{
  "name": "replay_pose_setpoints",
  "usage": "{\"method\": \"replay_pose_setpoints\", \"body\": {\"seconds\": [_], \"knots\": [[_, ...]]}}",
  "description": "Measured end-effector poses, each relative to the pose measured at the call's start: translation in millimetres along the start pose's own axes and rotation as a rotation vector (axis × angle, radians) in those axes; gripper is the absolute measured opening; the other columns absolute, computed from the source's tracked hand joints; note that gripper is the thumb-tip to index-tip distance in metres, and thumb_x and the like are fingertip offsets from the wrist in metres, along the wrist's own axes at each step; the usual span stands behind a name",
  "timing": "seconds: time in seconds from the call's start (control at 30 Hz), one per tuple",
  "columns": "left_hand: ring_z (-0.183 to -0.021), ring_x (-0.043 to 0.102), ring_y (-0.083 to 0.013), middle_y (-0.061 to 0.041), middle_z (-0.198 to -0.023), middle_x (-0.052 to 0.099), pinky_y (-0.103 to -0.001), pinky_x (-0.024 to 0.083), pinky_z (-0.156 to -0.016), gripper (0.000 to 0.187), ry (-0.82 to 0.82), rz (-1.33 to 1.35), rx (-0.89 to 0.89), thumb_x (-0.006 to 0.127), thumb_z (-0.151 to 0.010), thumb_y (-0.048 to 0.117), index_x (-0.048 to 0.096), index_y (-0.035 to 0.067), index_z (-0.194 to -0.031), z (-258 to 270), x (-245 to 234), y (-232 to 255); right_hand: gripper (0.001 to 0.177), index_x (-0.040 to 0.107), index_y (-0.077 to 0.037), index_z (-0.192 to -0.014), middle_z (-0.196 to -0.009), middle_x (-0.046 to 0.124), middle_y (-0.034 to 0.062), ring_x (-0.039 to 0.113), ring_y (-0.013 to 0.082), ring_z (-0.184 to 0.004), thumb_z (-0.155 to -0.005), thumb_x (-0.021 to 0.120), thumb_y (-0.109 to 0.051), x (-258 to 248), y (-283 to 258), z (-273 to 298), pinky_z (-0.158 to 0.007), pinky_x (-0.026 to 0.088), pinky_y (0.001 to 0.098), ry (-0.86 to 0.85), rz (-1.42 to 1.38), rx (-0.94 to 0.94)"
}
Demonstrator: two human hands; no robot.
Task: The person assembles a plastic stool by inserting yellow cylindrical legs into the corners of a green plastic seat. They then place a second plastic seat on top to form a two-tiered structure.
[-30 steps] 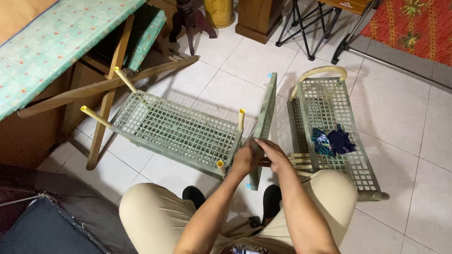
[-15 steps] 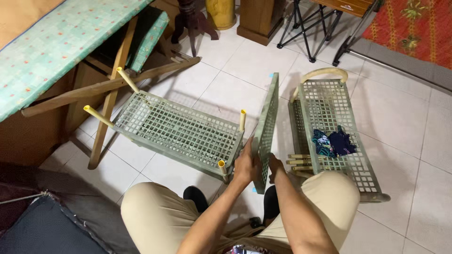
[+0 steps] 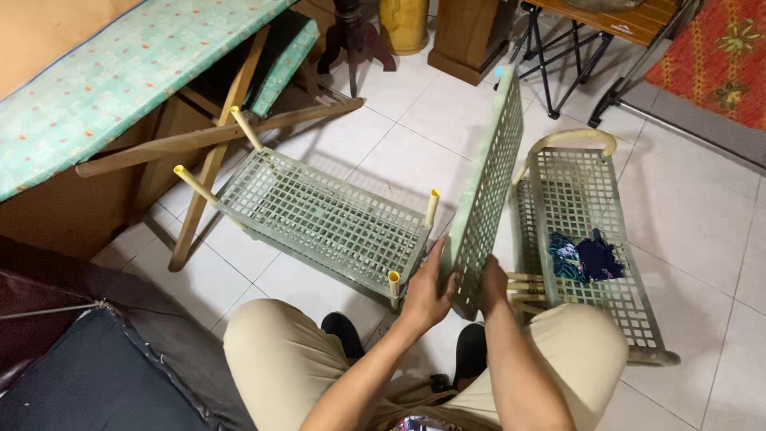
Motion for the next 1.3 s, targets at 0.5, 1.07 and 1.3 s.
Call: {"method": "replay_pose_setpoints", "body": {"seconds": [0.5, 1.07, 1.3], "knots": [[-0.098, 0.073, -0.0223, -0.017, -0.108, 0.075, -0.035, 0.061, -0.081, 0.048, -0.122, 0.606, -0.317, 0.075, -0.091, 0.015, 0.047, 0.001, -0.127, 9.3, -56.1, 14.4, 0.049, 0.061, -0.001, -0.135, -0.131, 0.063, 0.0154, 0.062, 0.0242, -0.113, -0.103, 0.050, -0.037, 44.2, -100.3, 62.9, -0.093, 0.050, 0.0444, 0.047, 0.416, -0.277], [-0.100, 0.069, -0.0308, -0.021, -0.110, 0.066, -0.048, 0.059, -0.087, 0.058, 0.035, 0.960, -0.449, 0.070, -0.084, -0.009, 0.039, 0.005, -0.132, 6.5, -74.3, -20.9, 0.042, 0.073, -0.007, -0.124, -0.089, 0.073, 0.0215, 0.068, 0.0262, -0.082, -0.101, 0.059, -0.040, 108.1, -158.5, 86.1, -0.076, 0.051, 0.0389, -0.105, 1.064, -0.621], [-0.115, 0.068, -0.0298, -0.019, -0.125, 0.061, -0.051, 0.057, -0.104, 0.059, 0.164, 1.311, -0.277, 0.067, -0.084, -0.012, 0.036, 0.009, -0.129, 7.2, -80.8, -33.7, 0.047, 0.066, -0.006, -0.134, -0.107, 0.072, 0.0185, 0.069, 0.0259, -0.096, -0.097, 0.066, -0.036, 129.1, -180.3, 79.9, -0.084, 0.052, 0.0366, -0.222, 1.120, -0.874]]}}
Point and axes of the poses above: each hand's wrist, its own z-axis away from the middle knuckle, its own x-axis out of the palm, y = z × x, the point moved 2 cm from there along -z, towards the middle knuckle
